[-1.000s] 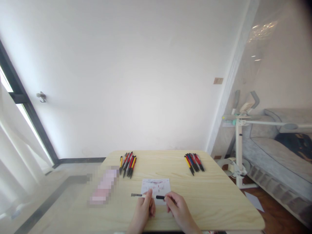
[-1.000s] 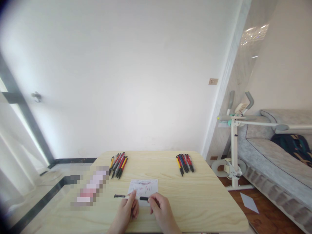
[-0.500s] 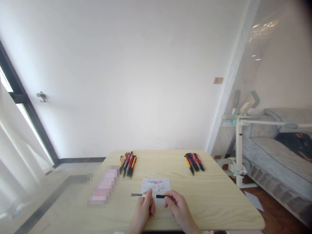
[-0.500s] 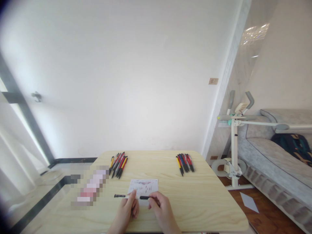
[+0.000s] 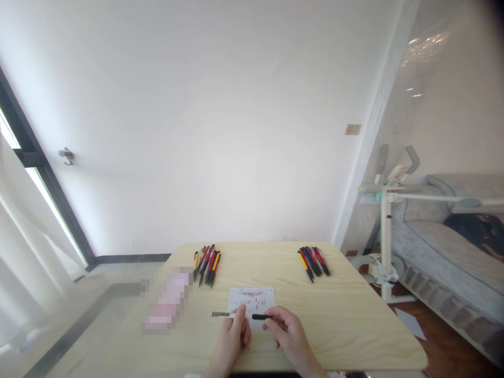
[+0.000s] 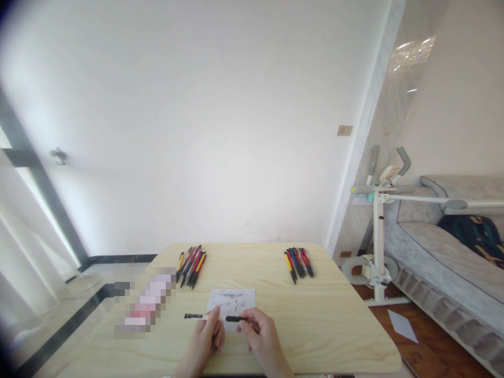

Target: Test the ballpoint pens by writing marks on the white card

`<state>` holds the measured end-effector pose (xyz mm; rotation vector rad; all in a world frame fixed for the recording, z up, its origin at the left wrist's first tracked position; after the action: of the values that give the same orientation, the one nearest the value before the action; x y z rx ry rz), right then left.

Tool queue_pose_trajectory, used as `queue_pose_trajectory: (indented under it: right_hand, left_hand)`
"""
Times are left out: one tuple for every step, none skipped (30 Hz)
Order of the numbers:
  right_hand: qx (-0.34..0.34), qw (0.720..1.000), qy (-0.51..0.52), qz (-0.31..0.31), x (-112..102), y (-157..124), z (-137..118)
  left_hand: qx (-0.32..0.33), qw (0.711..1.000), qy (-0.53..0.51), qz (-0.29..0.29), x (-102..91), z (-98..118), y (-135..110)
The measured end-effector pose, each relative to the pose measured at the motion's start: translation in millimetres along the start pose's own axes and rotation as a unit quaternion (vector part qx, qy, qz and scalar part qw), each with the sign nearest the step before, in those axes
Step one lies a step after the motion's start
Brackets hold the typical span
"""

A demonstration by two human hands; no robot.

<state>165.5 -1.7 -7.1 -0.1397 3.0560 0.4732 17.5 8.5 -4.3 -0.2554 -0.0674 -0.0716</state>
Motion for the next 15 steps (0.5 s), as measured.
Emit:
queue_pose_trajectory:
  right_hand:
    - [0.003, 1.000, 0.004, 0.003, 0, 0, 1]
    - [0.005, 1.000, 0.008, 0.007, 0, 0, 3]
    - [0.006, 1.000, 0.015, 0.009, 0, 1, 3]
    - [0.006, 1.000, 0.022, 0.009, 0, 1, 4]
    - [0.006, 1.000, 0.028, 0.007, -1, 1, 3]
    - [0.006, 0.999, 0.032, 0.005, -1, 2, 2]
    - [0.007, 0.999, 0.031, 0.001, -1, 2, 0]
    - [0.007, 1.000, 0.027, -0.002, -1, 3, -2]
    - [0.006, 1.000, 0.021, -0.003, -1, 3, -4]
    - [0.002, 1.000, 0.014, -0.004, -1, 3, -6]
    - [-0.003, 1.000, 0.009, -0.005, -1, 2, -7]
    - [-0.007, 1.000, 0.005, -0.007, 0, 2, -8]
    - [-0.011, 1.000, 0.002, -0.010, 0, 2, -8]
    - [-0.012, 1.000, -0.001, -0.011, 1, 2, -7]
    - [-0.011, 1.000, -0.003, -0.011, 1, 2, -6]
  left_hand:
    - [0.001, 1.000, -0.003, -0.003, -0.2, 0, 0]
    - [0.000, 1.000, -0.009, -0.006, -0.4, -1, 1]
    - [-0.001, 1.000, -0.015, -0.007, -0.6, -1, 1]
    - [-0.002, 1.000, -0.023, -0.007, -0.8, -2, 2]
    - [-0.003, 1.000, -0.030, -0.007, -0.9, -2, 2]
    - [-0.005, 0.999, -0.035, -0.007, -1.1, -3, 2]
    - [-0.006, 0.999, -0.037, -0.005, -1.2, -3, 2]
    - [-0.007, 0.999, -0.038, -0.004, -1.3, -3, 2]
    - [-0.008, 0.999, -0.039, -0.003, -1.3, -3, 2]
    - [-0.009, 0.999, -0.039, -0.003, -1.4, -3, 2]
    - [-0.010, 0.999, -0.040, -0.003, -1.3, -4, 2]
    - [-0.011, 0.999, -0.042, -0.003, -1.1, -4, 2]
    - [-0.012, 0.999, -0.044, -0.003, -0.9, -4, 2]
    - [-0.014, 0.999, -0.046, -0.003, -0.6, -4, 2]
    - [-0.016, 0.999, -0.047, -0.001, -0.3, -4, 2]
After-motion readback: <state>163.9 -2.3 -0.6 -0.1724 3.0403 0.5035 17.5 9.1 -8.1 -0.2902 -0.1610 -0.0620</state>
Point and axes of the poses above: each hand's wrist, its own y-axis towards the middle knuckle, its own x-axis out of the palm, z = x × y, the point moved 1 cm from there along y, towards the middle knuckle, and after that the axes turned 10 degrees about -x, right-handed, at the moved point
